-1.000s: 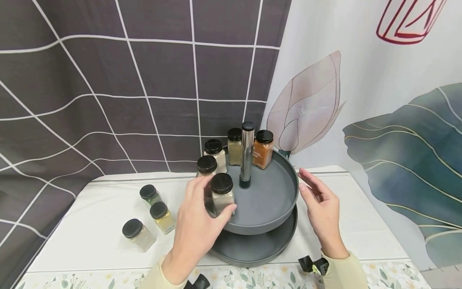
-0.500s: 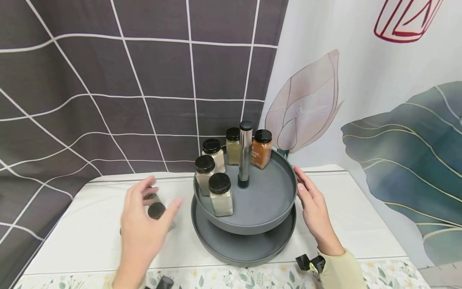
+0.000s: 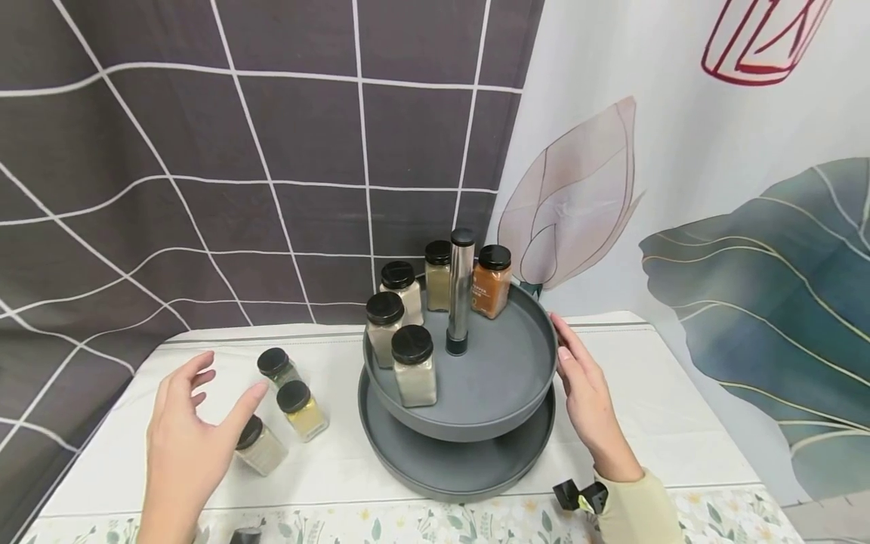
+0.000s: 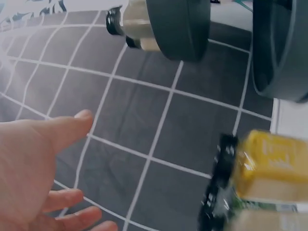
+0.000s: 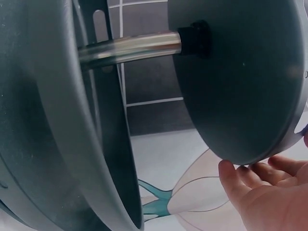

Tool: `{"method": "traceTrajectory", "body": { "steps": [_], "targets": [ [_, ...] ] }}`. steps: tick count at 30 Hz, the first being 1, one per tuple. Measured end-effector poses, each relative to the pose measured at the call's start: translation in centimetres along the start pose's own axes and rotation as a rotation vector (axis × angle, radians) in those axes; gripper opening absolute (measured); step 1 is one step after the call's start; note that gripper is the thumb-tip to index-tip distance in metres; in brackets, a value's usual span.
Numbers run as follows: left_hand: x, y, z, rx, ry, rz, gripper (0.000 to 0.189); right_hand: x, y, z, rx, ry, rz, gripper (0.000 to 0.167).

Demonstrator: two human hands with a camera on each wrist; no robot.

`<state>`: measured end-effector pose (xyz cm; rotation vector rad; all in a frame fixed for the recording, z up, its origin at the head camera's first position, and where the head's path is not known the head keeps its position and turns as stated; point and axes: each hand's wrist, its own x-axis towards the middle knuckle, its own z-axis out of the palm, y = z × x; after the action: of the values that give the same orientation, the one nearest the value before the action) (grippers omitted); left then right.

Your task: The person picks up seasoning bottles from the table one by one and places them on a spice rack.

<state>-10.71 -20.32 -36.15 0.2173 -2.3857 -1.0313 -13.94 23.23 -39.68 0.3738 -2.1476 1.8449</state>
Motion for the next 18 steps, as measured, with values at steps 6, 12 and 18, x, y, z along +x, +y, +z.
{"method": "traceTrajectory", "body": {
  "steps": [6, 12, 18],
  "targets": [
    [-0.3, -2.0, -0.3, 0.019, -0.092, -0.006, 0.088, 0.1, 0.2, 0.0, 0.018, -0.02, -0.013, 0.05],
    [-0.6, -4.2, -0.3, 0.052, -0.238, 0.017, 0.096, 0.1, 0.4, -0.1, 0.015, -0.037, -0.026, 0.05],
    [-0.4, -5.9, 0.0, 0.148, -0.407, 0.025, 0.1, 0.2, 0.7, -0.2, 0.019, -0.046, -0.033, 0.051]
  ]
}}
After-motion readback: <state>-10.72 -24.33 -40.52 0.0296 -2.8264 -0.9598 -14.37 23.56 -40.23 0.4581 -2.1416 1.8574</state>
